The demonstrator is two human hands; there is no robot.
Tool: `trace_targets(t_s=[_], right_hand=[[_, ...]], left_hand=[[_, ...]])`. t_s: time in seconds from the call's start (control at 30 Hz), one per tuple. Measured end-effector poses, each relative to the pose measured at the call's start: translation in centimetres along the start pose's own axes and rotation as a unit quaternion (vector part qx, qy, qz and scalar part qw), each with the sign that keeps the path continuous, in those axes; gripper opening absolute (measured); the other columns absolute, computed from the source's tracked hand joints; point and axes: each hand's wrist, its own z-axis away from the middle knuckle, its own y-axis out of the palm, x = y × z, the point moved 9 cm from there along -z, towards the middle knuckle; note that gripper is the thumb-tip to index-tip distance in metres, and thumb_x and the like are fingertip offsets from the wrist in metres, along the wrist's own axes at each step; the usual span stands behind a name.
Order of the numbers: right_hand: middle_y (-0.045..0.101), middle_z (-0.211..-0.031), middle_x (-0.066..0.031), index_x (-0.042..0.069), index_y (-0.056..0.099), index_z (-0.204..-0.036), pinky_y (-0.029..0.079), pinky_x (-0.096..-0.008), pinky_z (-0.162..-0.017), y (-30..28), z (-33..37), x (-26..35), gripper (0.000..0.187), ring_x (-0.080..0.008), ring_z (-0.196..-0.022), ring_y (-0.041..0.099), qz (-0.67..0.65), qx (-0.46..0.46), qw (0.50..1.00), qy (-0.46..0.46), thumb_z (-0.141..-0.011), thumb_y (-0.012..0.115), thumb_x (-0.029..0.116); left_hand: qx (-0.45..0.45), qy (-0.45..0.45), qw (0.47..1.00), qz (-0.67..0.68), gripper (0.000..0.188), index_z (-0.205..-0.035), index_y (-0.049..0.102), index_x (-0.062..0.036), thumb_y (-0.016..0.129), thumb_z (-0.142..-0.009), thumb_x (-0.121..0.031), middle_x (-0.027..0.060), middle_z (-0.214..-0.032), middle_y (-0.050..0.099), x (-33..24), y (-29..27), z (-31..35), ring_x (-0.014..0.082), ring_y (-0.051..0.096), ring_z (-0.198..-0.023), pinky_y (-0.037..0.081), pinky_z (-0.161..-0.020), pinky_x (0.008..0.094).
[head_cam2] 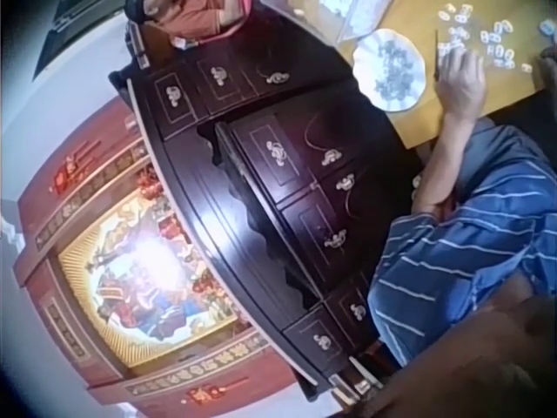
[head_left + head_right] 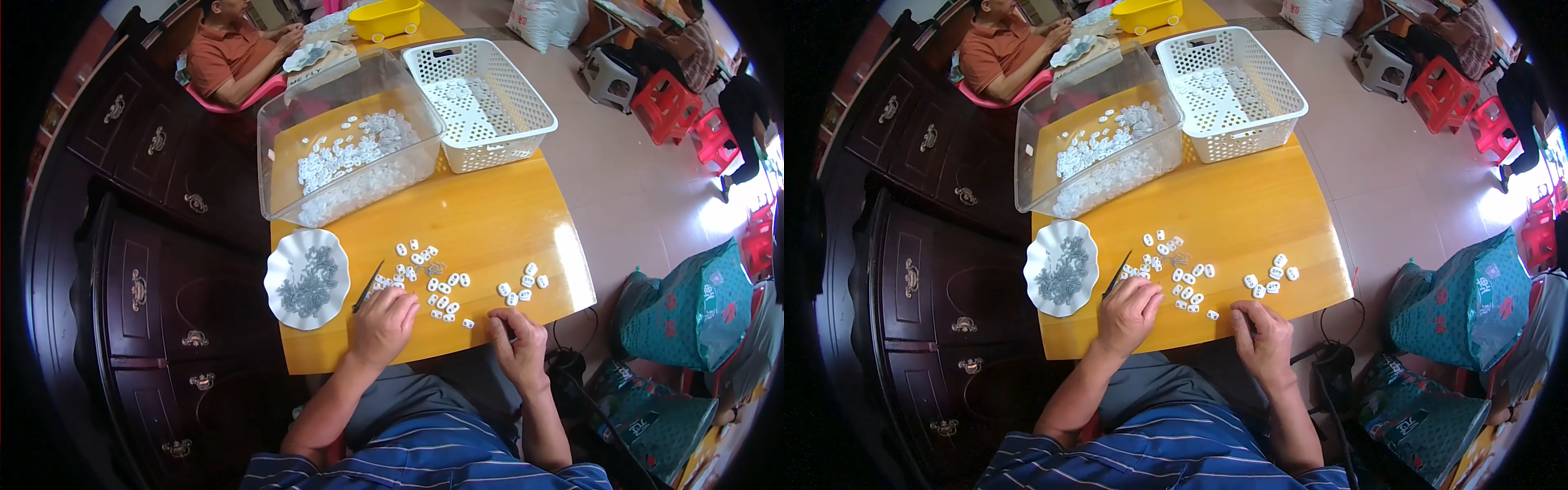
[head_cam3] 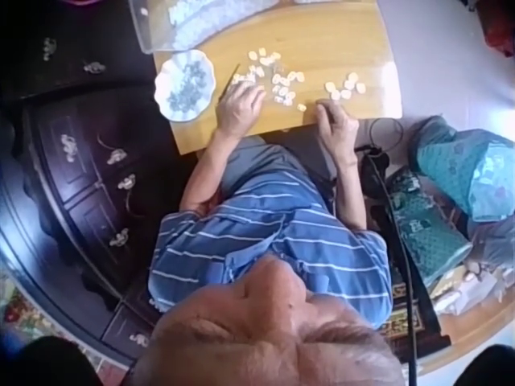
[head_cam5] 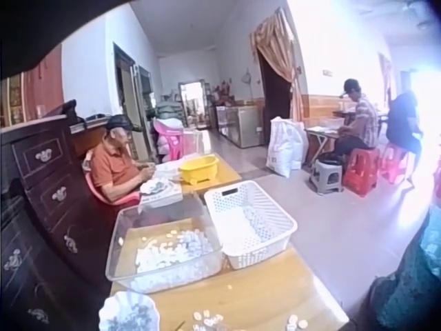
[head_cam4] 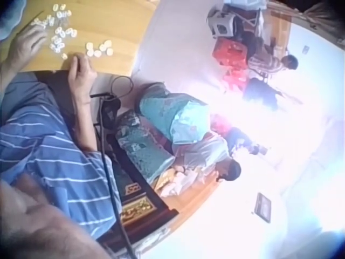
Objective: Manually assembling small white plastic components by inserting tiny metal pins into them.
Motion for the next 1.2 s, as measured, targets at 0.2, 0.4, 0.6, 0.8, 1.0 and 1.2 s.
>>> trace_targets(t_s=[0.2, 0.4, 0.6, 0.8, 1.0, 1.2], right_hand=[[0.075, -0.087, -0.017, 0.004, 0.071, -0.097, 0.059, -0.0374, -0.068, 0.0, 0.1, -0.5, 0.007, -0.0323, -0.077, 0.075, -0.007, 0.001, 1.0, 0.006, -0.096, 0.07, 0.011], [0.074, -0.086, -0.0174, 0.004, 0.071, -0.097, 0.059, -0.0378, -0.068, -0.1, 0.1, -0.3, 0.007, -0.0331, -0.077, 0.074, -0.005, -0.002, 1.0, 0.003, -0.096, 0.07, 0.011], [0.072, -0.077, -0.0124, -0.001, 0.072, -0.098, 0.056, -0.0291, -0.063, 0.0, 0.2, 0.1, 0.007, -0.0206, -0.069, 0.073, 0.012, -0.009, 0.999, -0.029, -0.097, 0.067, 0.005], [0.074, -0.087, -0.0169, 0.004, 0.071, -0.097, 0.059, -0.039, -0.07, 0.3, 0.0, 0.7, 0.007, -0.0321, -0.079, 0.074, 0.028, 0.007, 0.999, -0.015, -0.094, 0.072, 0.011], [0.071, -0.085, -0.0133, 0.004, 0.073, -0.097, 0.057, -0.0341, -0.063, 1.7, -0.2, 1.9, 0.009, -0.0261, -0.071, 0.072, 0.04, 0.016, 0.998, -0.048, -0.093, 0.074, 0.012], [0.066, -0.081, -0.0098, 0.007, 0.074, -0.095, 0.056, -0.0378, -0.068, 2.7, -0.1, 3.0, 0.012, -0.0289, -0.076, 0.069, 0.137, -0.001, 0.988, -0.077, -0.088, 0.078, 0.015]], left_hand=[[0.009, 0.004, 1.0, -0.003, 0.016, -0.092, 0.071, -0.0064, 0.08, -0.081, -0.003, 0.008, -0.09, 0.067, 0.0, 0.3, 0.1, 0.0284, 0.069, -0.084, 0.057, -0.073, 0.0379], [0.028, 0.023, 0.999, -0.018, 0.014, -0.089, 0.07, -0.0075, 0.08, -0.081, -0.004, 0.0068, -0.086, 0.065, -0.4, 0.4, -0.3, 0.0271, 0.068, -0.08, 0.056, -0.07, 0.0376], [0.042, 0.028, 0.999, -0.017, 0.013, -0.087, 0.068, -0.0084, 0.079, -0.082, -0.005, 0.0066, -0.084, 0.064, -0.2, 0.5, -0.2, 0.0265, 0.068, -0.079, 0.056, -0.068, 0.0375], [0.072, 0.037, 0.996, -0.045, 0.013, -0.084, 0.06, -0.0072, 0.072, -0.085, -0.004, 0.0081, -0.08, 0.061, -0.2, 1.0, -0.5, 0.0291, 0.066, -0.074, 0.055, -0.065, 0.0409], [0.077, 0.006, 0.996, 0.043, 0.012, -0.086, 0.056, -0.0066, 0.068, -0.087, -0.003, 0.0101, -0.077, 0.06, 0.7, 0.6, 0.4, 0.0323, 0.064, -0.07, 0.052, -0.061, 0.0434], [0.065, -0.049, 0.985, 0.155, 0.01, -0.091, 0.059, -0.0042, 0.068, -0.089, -0.001, 0.0106, -0.077, 0.062, 1.3, -0.9, 1.4, 0.0273, 0.062, -0.063, 0.05, -0.058, 0.0379]])
